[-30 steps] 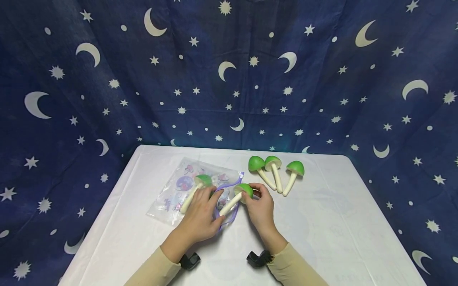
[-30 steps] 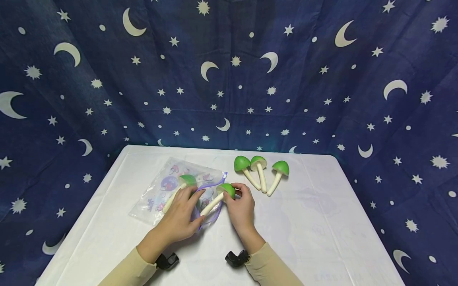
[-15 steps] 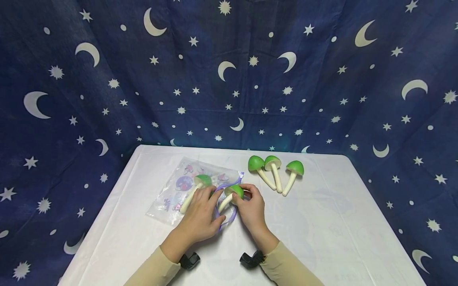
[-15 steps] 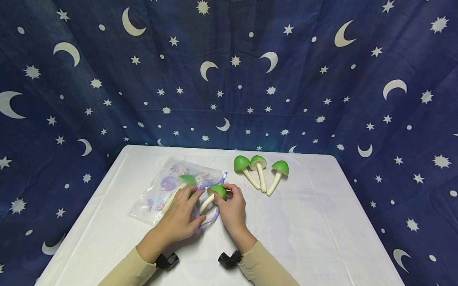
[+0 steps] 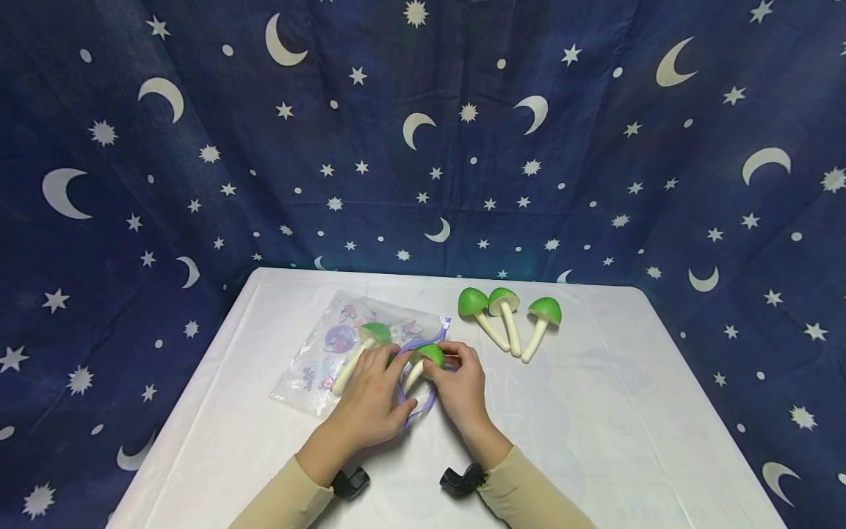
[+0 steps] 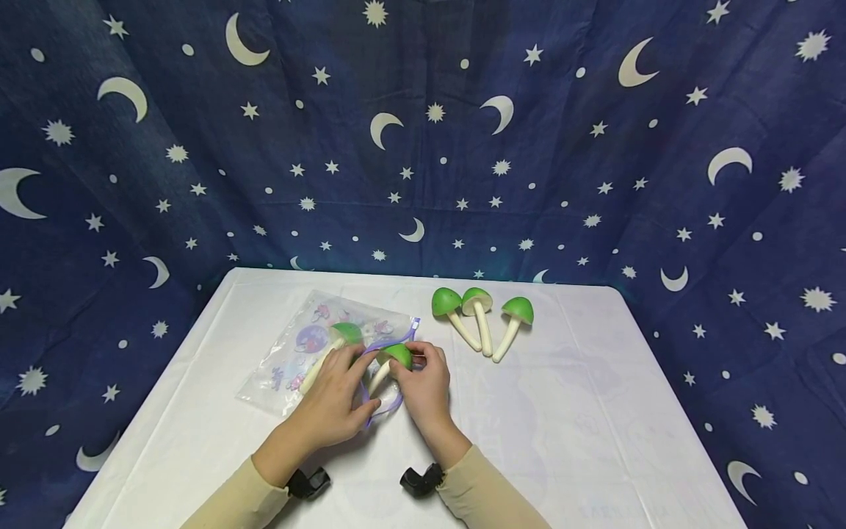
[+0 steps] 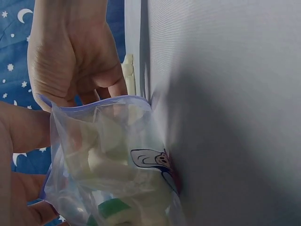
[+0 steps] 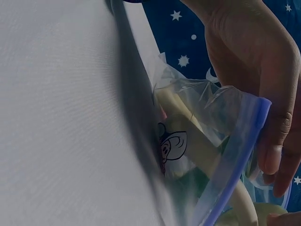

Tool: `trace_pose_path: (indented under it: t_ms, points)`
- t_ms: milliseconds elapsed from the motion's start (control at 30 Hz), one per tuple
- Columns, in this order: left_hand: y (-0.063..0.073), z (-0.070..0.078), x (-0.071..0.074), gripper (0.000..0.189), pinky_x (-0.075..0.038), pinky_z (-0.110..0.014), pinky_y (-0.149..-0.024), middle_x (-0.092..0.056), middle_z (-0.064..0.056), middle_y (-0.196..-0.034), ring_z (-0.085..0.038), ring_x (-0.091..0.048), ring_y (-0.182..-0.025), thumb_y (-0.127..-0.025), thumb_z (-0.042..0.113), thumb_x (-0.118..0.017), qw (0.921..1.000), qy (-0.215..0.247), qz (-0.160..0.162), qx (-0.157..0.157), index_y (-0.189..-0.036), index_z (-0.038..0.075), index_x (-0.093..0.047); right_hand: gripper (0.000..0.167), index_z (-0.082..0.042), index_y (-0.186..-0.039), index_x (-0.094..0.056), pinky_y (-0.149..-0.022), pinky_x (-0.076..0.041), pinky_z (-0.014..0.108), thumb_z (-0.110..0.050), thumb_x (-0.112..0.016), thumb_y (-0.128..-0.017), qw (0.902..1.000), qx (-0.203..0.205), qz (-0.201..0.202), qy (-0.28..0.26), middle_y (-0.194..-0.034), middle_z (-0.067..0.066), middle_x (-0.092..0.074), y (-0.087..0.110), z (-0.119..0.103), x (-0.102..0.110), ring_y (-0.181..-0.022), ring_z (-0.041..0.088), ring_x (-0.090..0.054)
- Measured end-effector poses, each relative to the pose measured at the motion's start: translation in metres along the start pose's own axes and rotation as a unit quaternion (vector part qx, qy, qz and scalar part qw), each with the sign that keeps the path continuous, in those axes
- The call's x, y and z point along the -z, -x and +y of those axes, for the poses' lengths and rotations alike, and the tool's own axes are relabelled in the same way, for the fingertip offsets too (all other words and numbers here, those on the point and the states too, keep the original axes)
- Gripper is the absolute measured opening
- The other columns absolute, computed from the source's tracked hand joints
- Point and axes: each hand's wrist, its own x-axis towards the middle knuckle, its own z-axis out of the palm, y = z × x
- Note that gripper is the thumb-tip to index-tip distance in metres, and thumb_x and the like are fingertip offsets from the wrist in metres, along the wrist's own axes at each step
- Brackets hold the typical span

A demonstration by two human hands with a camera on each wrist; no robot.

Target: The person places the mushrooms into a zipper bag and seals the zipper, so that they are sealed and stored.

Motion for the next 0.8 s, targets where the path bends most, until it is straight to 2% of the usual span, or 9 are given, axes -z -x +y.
trace_pose_path:
  t_ms: [133, 267, 400, 500, 667, 800]
  points:
    - [0.0003, 0.0002, -0.0007, 0.080, -0.041, -0.057, -0.120, -0.056, -0.016, -0.146, -0.037, -0.055, -0.137, -0.081, 0.034, -0.087, 1.0000, -0.002, 0.002, 0.000, -0.150, 0.008, -0.058, 0.038, -0.006, -0.119, -0.073, -0.080, -0.056, 0.017, -0.010, -0.088, -0.084, 0.9995, -0.009, -0.017, -0.024, -0.120, 0.015, -0.067, -0.0005, 0.0007, -0.0021, -0.104, 0.026, -0.071]
    - [0.0006, -0.0001, -0.0012, 0.079, -0.042, -0.056, -0.119, -0.056, -0.016, -0.145, -0.036, -0.055, -0.135, -0.080, 0.034, -0.087, 1.0000, -0.002, 0.007, -0.001, -0.149, 0.008, -0.058, 0.036, -0.005, -0.120, -0.072, -0.079, -0.058, 0.017, -0.009, -0.086, -0.087, 0.9982, -0.015, -0.044, -0.039, -0.121, 0.016, -0.072, -0.0010, 0.0025, -0.0024, -0.107, 0.027, -0.073]
    - [0.0008, -0.0004, -0.0014, 0.079, -0.043, -0.056, -0.118, -0.057, -0.016, -0.144, -0.036, -0.055, -0.134, -0.079, 0.033, -0.088, 0.9999, -0.003, 0.012, -0.002, -0.149, 0.008, -0.058, 0.033, -0.004, -0.121, -0.073, -0.075, -0.059, 0.018, -0.011, -0.084, -0.090, 0.9966, -0.027, -0.063, -0.046, -0.119, 0.016, -0.075, -0.0024, 0.0042, -0.0027, -0.103, 0.024, -0.074]
    - [0.0009, -0.0003, -0.0014, 0.079, -0.043, -0.055, -0.118, -0.057, -0.015, -0.144, -0.036, -0.055, -0.133, -0.079, 0.033, -0.088, 0.9999, -0.003, 0.012, -0.002, -0.148, 0.008, -0.059, 0.032, -0.003, -0.119, -0.073, -0.074, -0.059, 0.017, -0.011, -0.083, -0.091, 0.9962, -0.034, -0.061, -0.052, -0.116, 0.017, -0.074, -0.0040, 0.0062, -0.0035, -0.098, 0.021, -0.073]
    - [0.0007, 0.0004, -0.0011, 0.078, -0.043, -0.056, -0.118, -0.057, -0.015, -0.144, -0.036, -0.055, -0.134, -0.080, 0.033, -0.087, 1.0000, -0.002, 0.007, -0.001, -0.149, 0.008, -0.058, 0.028, 0.003, -0.118, -0.072, -0.078, -0.064, 0.022, -0.004, -0.080, -0.092, 0.9922, -0.057, -0.061, -0.093, -0.115, 0.021, -0.072, -0.0057, 0.0090, -0.0060, -0.091, 0.018, -0.072]
    - [0.0002, 0.0011, -0.0007, 0.078, -0.042, -0.056, -0.118, -0.056, -0.015, -0.145, -0.036, -0.054, -0.135, -0.082, 0.033, -0.087, 1.0000, 0.000, 0.001, 0.001, -0.150, 0.008, -0.058, 0.025, 0.005, -0.116, -0.072, -0.077, -0.064, 0.022, -0.002, -0.077, -0.093, 0.9890, -0.072, -0.059, -0.114, -0.114, 0.022, -0.072, -0.0056, 0.0096, -0.0073, -0.088, 0.015, -0.072]
